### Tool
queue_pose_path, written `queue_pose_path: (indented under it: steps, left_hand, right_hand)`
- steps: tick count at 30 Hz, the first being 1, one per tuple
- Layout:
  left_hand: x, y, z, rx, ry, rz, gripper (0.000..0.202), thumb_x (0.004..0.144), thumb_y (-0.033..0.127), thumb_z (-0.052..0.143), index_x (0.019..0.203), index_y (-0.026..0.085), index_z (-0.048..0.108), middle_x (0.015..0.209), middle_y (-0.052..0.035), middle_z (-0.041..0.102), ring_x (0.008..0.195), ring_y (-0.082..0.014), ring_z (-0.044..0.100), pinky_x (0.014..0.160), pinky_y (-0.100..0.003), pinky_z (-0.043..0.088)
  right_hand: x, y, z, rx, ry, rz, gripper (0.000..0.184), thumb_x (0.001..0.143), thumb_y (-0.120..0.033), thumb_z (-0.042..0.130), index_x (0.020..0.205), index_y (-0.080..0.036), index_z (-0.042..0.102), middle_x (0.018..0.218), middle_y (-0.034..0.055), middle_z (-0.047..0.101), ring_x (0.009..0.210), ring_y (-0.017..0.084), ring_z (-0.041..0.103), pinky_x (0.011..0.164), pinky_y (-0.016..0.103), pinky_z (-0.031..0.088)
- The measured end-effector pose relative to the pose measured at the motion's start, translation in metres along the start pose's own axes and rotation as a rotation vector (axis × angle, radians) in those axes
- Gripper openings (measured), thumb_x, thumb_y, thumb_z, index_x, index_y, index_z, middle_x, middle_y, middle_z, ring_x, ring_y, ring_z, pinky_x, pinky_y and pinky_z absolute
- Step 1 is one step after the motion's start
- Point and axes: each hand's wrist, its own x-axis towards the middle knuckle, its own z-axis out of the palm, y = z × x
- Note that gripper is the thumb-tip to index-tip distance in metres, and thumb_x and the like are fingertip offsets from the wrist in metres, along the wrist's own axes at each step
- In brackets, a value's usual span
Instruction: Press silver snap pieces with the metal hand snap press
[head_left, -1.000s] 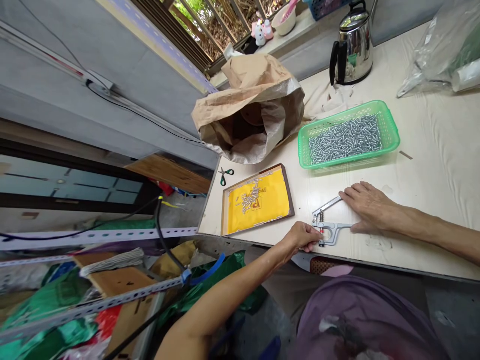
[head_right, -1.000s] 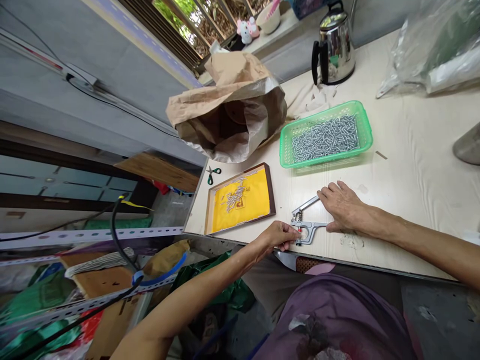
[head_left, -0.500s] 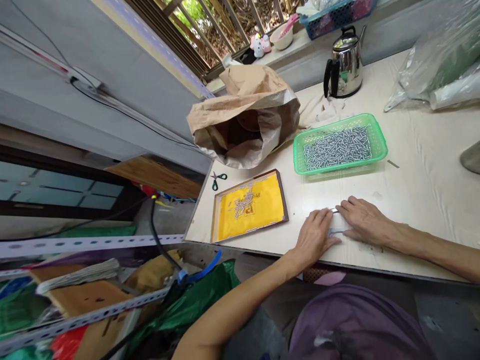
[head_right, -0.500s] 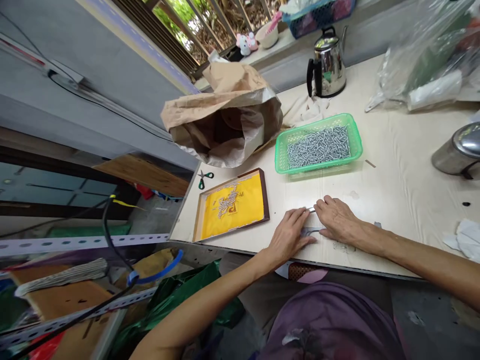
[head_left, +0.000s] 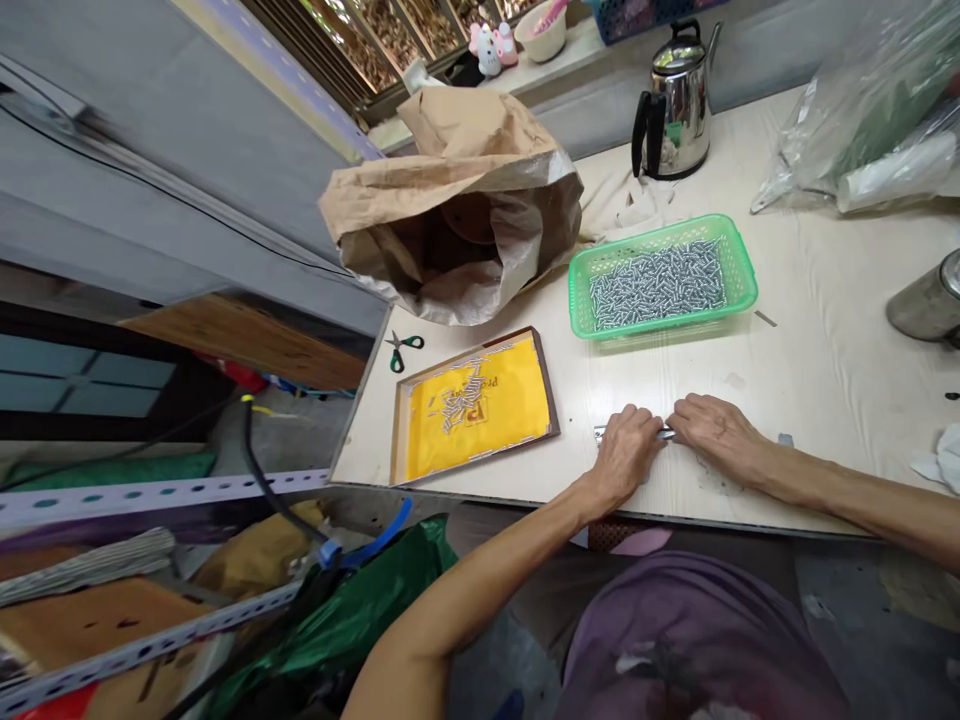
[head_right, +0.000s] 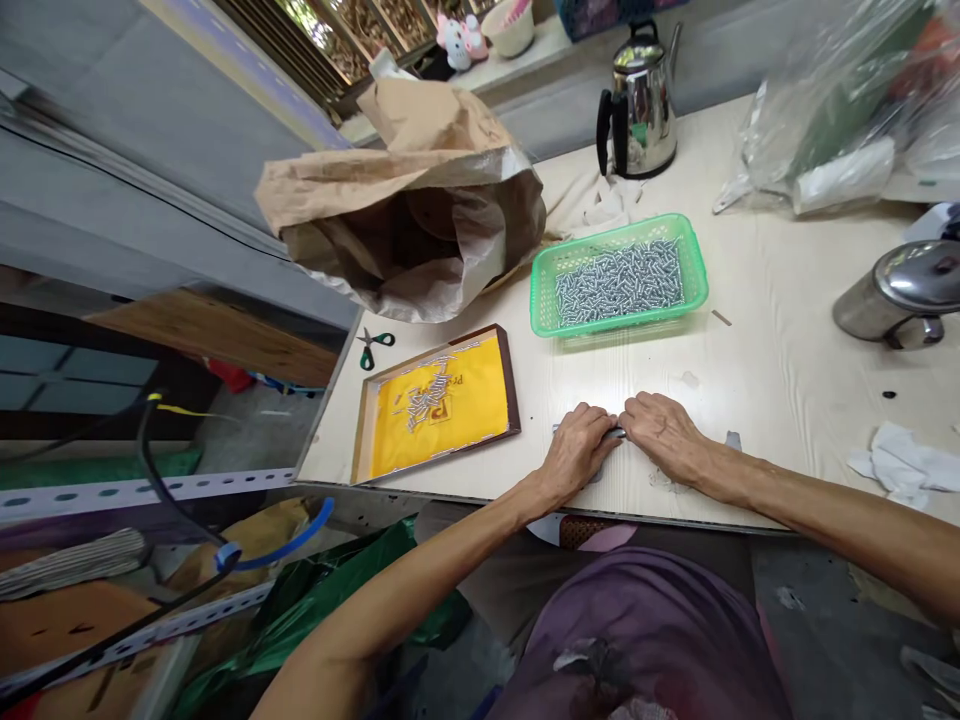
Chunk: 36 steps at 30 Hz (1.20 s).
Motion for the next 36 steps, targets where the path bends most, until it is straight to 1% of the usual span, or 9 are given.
queue_pose_path:
  steps: [4,7,12,15,19,23,28,33,36]
  left_hand:
    - [-0.001,-0.004,0.002,-0.001,0.070,0.003,0.022,0.092,0.025,0.056,0.112,0.018,0.054,0.110,-0.0091,0.061,0.101,-0.0241,0.056,0.088,-0.042,0.050]
    - [-0.008,-0.004,0.013,-0.004,0.187,0.001,0.040,0.091,0.027,0.056,0.129,0.017,0.045,0.130,-0.0152,0.055,0.117,-0.0285,0.054,0.098,-0.048,0.048]
    - [-0.021,0.021,0.047,0.005,0.340,0.108,0.043,0.097,0.029,0.044,0.137,0.014,0.040,0.146,-0.0216,0.043,0.140,-0.0340,0.036,0.109,-0.056,0.039]
    - [-0.024,0.041,0.058,-0.041,0.297,0.149,0.050,0.098,0.041,0.043,0.137,0.011,0.042,0.142,-0.0219,0.049,0.139,-0.0331,0.038,0.112,-0.055,0.037]
    - [-0.024,0.052,0.055,-0.137,0.245,0.164,0.058,0.095,0.050,0.045,0.137,0.010,0.044,0.135,-0.0207,0.055,0.135,-0.0317,0.044,0.114,-0.055,0.033]
    - [-0.024,0.049,0.047,-0.184,0.229,0.159,0.058,0.094,0.051,0.048,0.135,0.010,0.048,0.135,-0.0203,0.055,0.135,-0.0329,0.044,0.115,-0.053,0.033]
    - [-0.023,0.056,0.044,-0.099,0.101,0.149,0.048,0.091,0.048,0.056,0.124,0.014,0.061,0.119,-0.0147,0.067,0.117,-0.0314,0.060,0.104,-0.040,0.048]
    - [-0.039,0.065,0.051,0.111,0.147,0.522,0.034,0.097,0.046,0.046,0.108,0.026,0.071,0.111,0.0025,0.072,0.106,-0.0129,0.066,0.093,-0.016,0.051]
    - [-0.062,0.047,0.051,0.146,0.225,0.639,0.027,0.097,0.044,0.046,0.098,0.036,0.072,0.099,0.0097,0.073,0.090,-0.0062,0.067,0.073,-0.013,0.053]
  right_hand:
    - [0.004,0.008,-0.011,0.005,-0.048,0.033,0.006,0.087,-0.013,0.058,0.085,-0.017,0.062,0.085,0.0088,0.062,0.081,0.022,0.054,0.068,0.031,0.041]
    - [0.008,0.025,-0.020,0.138,-0.083,-0.030,0.026,0.080,-0.028,0.071,0.102,-0.017,0.063,0.100,0.0120,0.062,0.092,0.025,0.054,0.075,0.033,0.044]
    - [0.019,0.045,-0.016,0.141,-0.100,0.007,0.018,0.090,-0.021,0.053,0.104,-0.016,0.063,0.101,0.0123,0.063,0.092,0.025,0.055,0.075,0.034,0.043]
    - [0.029,0.053,-0.008,0.036,-0.062,0.028,0.015,0.090,-0.016,0.050,0.092,-0.016,0.064,0.092,0.0105,0.064,0.087,0.025,0.053,0.072,0.035,0.040]
    - [0.046,0.062,-0.006,-0.003,0.000,0.026,0.023,0.094,-0.016,0.042,0.085,-0.017,0.063,0.085,0.0096,0.063,0.083,0.024,0.052,0.072,0.035,0.038]
    - [0.054,0.033,-0.014,-0.002,0.006,-0.020,0.021,0.090,-0.011,0.046,0.090,-0.018,0.066,0.087,0.0096,0.062,0.081,0.022,0.050,0.069,0.034,0.035]
    - [0.056,-0.028,-0.002,0.079,-0.006,-0.473,0.016,0.084,-0.014,0.062,0.071,-0.022,0.065,0.087,0.0057,0.061,0.085,0.021,0.048,0.068,0.034,0.034]
    - [0.070,-0.040,0.035,0.082,0.170,-0.631,0.019,0.082,-0.011,0.063,0.065,-0.020,0.061,0.081,0.0055,0.062,0.087,0.021,0.051,0.067,0.033,0.036]
    - [0.078,-0.040,0.032,0.200,0.285,-0.614,0.020,0.088,-0.008,0.051,0.075,-0.020,0.061,0.085,0.0045,0.064,0.087,0.019,0.055,0.070,0.031,0.041]
